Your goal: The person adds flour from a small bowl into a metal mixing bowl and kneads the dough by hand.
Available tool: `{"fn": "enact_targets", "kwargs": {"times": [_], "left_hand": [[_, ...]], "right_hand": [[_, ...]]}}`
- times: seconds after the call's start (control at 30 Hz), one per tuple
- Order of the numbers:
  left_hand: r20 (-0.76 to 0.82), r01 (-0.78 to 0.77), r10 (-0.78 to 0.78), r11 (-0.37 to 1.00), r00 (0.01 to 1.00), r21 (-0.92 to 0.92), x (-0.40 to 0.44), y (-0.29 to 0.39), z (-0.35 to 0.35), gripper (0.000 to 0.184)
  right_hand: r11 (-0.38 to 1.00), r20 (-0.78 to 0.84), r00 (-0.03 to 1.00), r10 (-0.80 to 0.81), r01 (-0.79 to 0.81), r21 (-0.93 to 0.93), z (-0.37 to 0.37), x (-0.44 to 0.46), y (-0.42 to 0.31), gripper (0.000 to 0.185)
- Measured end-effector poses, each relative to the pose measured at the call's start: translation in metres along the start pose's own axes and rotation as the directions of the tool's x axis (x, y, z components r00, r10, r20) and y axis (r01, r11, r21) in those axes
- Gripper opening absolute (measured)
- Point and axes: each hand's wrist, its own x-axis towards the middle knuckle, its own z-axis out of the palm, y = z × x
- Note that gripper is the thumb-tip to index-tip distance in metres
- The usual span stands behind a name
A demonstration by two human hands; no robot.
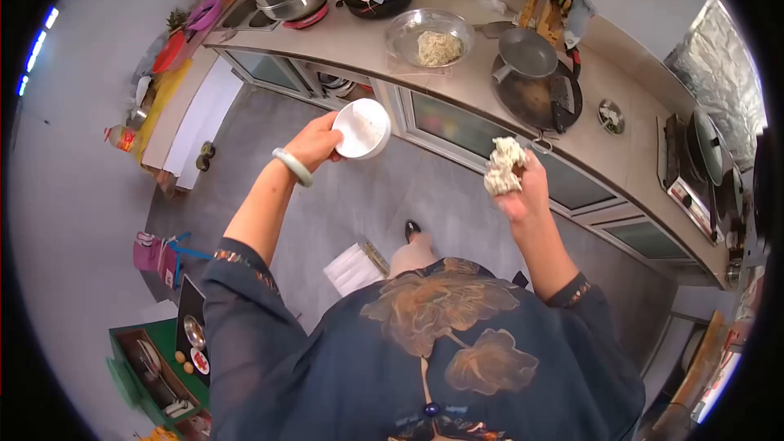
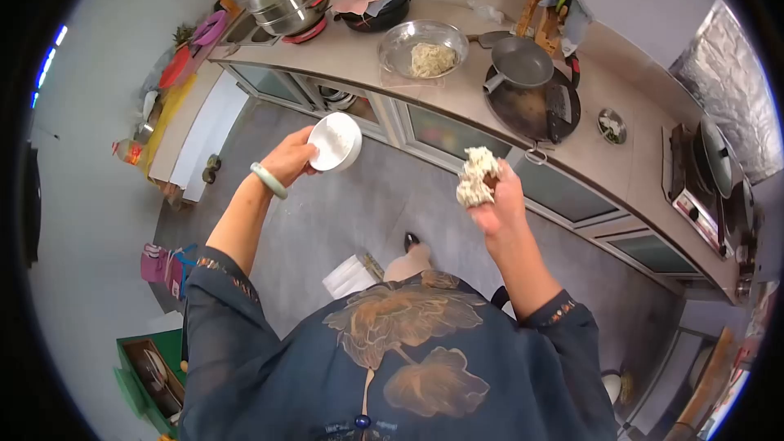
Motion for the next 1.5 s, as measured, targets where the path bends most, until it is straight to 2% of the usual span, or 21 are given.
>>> {"fn": "enact_targets", "kwargs": {"times": [0.07,0.1,0.17,0.23,0.37,0.43,0.47,0.5,0.57,0.63,0.7,0.73,0.83,0.97,1.03,1.13,1.23,1.33,1.4,1.5], "left_hand": [[0.027,0.021,-0.021,1.0,0.999,0.022,0.009,0.002,0.005,0.042],[0.052,-0.006,0.005,1.0,0.999,0.014,0.1,0.012,-0.024,0.04],[0.053,0.058,-0.061,0.997,0.997,0.041,0.148,0.018,-0.034,0.04],[0.06,-0.018,0.012,0.994,0.998,0.105,0.207,0.05,-0.053,0.04],[0.167,0.009,-0.037,0.987,0.985,0.162,0.312,0.054,-0.07,0.041],[0.164,0.0,-0.034,0.979,0.986,0.203,0.354,0.068,-0.068,0.042],[0.175,-0.016,-0.024,0.975,0.984,0.222,0.378,0.064,-0.068,0.042],[0.181,-0.028,-0.016,0.971,0.983,0.239,0.395,0.068,-0.069,0.042],[0.162,-0.033,-0.021,0.944,0.987,0.328,0.427,0.074,-0.072,0.042],[0.105,-0.052,0.008,0.903,0.994,0.426,0.452,0.078,-0.074,0.042],[0.085,-0.185,0.171,0.746,0.982,0.64,0.485,0.079,-0.08,0.041],[0.099,-0.234,0.237,0.648,0.966,0.725,0.495,0.075,-0.08,0.04],[0.071,-0.134,0.125,0.622,0.99,0.772,0.524,0.079,-0.072,0.039],[0.108,-0.142,0.095,0.527,0.99,0.838,0.547,0.076,-0.055,0.036],[0.174,-0.199,0.096,0.427,0.98,0.882,0.555,0.083,-0.049,0.033],[0.283,-0.297,0.092,0.319,0.955,0.9,0.57,0.092,-0.043,0.03],[0.343,-0.348,0.058,0.176,0.938,0.921,0.576,0.111,-0.033,0.031],[0.451,-0.458,0.084,0.118,0.889,0.881,0.586,0.111,-0.03,0.033],[0.501,-0.513,0.119,0.121,0.857,0.85,0.584,0.113,-0.026,0.029],[0.517,-0.532,0.149,0.085,0.843,0.842,0.584,0.114,-0.025,0.027]], "right_hand": [[0.998,-0.052,0.998,-0.044,0.042,-0.049,0.014,-0.001,0.007,0.033],[0.996,-0.04,0.998,-0.048,0.045,-0.071,0.027,0.086,-0.015,0.033],[0.999,-0.035,0.999,-0.021,0.02,-0.039,0.021,0.133,-0.013,0.033],[0.997,-0.029,0.997,-0.069,0.068,-0.029,0.051,0.189,-0.025,0.031],[0.995,-0.081,0.992,-0.095,0.093,-0.03,0.041,0.278,-0.019,0.028],[0.994,-0.118,0.987,-0.109,0.105,-0.035,0.048,0.319,-0.023,0.027],[0.993,-0.019,0.994,-0.111,0.11,-0.046,0.029,0.345,-0.023,0.027],[0.992,-0.061,0.991,-0.121,0.118,-0.048,0.034,0.362,-0.029,0.029],[0.993,-0.147,0.982,-0.115,0.108,-0.051,0.045,0.399,-0.029,0.031],[0.993,-0.165,0.983,-0.08,0.065,-0.094,0.042,0.434,-0.031,0.035],[0.998,-0.209,0.977,-0.037,0.024,-0.065,0.051,0.471,-0.038,0.037],[0.998,-0.253,0.967,0.002,-0.016,-0.055,0.049,0.485,-0.038,0.04],[0.987,-0.338,0.941,0.002,-0.057,-0.151,0.04,0.523,-0.031,0.039],[0.991,-0.353,0.931,0.088,-0.117,-0.062,0.024,0.553,-0.028,0.038],[0.994,-0.393,0.917,0.07,-0.095,-0.046,0.035,0.556,-0.033,0.038],[0.993,-0.312,0.947,0.079,-0.048,0.105,0.014,0.572,-0.025,0.038],[0.995,-0.476,0.879,0.031,0.016,0.095,0.035,0.566,-0.033,0.039],[0.989,-0.455,0.89,-0.04,0.099,0.106,0.034,0.562,-0.029,0.039],[0.991,-0.49,0.871,-0.042,0.099,0.091,0.025,0.567,-0.022,0.038],[0.986,-0.525,0.85,-0.041,0.119,0.115,0.029,0.571,-0.016,0.036]]}}
